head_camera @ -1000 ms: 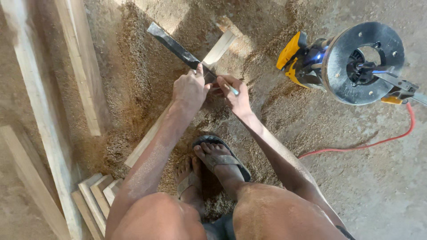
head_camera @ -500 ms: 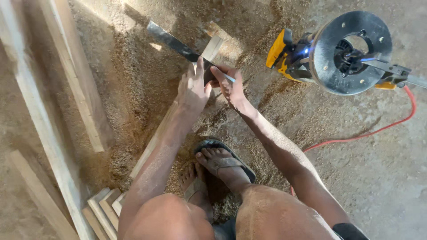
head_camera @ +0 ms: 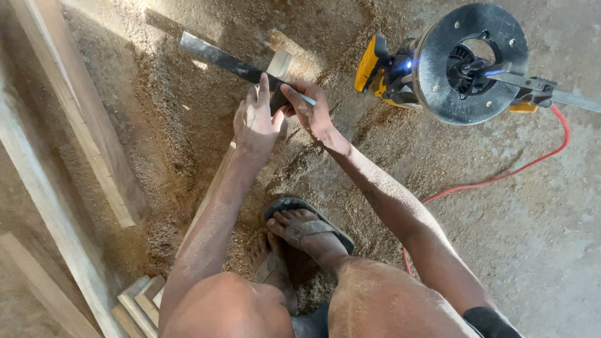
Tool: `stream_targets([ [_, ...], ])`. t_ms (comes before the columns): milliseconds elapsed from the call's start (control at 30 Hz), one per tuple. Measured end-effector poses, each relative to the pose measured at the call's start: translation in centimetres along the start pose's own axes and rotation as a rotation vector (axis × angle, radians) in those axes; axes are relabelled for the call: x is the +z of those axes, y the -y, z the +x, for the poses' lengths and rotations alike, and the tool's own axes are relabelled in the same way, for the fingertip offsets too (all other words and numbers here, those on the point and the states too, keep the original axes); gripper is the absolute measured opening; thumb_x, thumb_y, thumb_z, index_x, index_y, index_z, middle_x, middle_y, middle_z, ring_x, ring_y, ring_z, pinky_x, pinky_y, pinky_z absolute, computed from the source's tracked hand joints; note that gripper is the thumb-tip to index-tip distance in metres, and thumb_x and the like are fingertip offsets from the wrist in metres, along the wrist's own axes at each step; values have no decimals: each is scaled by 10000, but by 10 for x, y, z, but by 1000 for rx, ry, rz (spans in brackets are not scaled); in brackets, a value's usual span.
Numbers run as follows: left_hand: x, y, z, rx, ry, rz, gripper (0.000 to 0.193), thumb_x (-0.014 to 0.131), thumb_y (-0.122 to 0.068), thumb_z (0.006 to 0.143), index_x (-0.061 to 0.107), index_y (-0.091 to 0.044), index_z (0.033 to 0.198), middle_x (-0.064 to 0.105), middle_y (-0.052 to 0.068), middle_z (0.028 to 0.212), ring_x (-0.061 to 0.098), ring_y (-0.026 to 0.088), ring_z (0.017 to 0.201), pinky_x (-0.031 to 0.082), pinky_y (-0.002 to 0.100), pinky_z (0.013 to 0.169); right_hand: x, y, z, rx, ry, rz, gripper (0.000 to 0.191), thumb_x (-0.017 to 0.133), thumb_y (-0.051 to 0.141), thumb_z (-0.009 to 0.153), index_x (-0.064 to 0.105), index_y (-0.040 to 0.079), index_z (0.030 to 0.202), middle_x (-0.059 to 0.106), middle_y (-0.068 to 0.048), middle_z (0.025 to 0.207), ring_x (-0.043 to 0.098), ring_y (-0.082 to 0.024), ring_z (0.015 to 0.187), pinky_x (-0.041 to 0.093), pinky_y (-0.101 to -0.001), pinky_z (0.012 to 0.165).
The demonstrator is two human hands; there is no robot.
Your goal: The person kneels on a sawdust-covered floor and marks wooden sticks and planks. They hold an L-square against each piece and draw pencil lines along it, working through a stack of pieces one at a time and repositioning the square to mark additional lines.
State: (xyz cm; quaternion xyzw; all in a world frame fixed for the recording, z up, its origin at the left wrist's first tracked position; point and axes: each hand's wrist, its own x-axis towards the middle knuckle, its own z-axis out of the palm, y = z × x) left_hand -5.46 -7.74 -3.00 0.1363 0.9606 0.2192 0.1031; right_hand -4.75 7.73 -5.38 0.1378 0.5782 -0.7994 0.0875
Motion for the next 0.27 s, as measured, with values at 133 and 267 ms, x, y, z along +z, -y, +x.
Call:
stream_targets([
  [133,-4,-1,4,-45,97,14,893,771,-323,897,287,-36,1590,591,224,1308,622,381,1165,522,466,989,3,2,-1,18,-37,-56,318,633,230,1048,716,-77,1064,749,-95,807,673,-104,620,528,-233,551],
  [267,-11,-2,8,-85,162,8,927,783,-401,900,288,-52,1601,590,216,1302,624,374,1185,514,467,1004,3,7,-1,47,-26,-89,321,620,245,1041,730,-55,1060,754,-92,795,693,-113,614,518,-232,533],
])
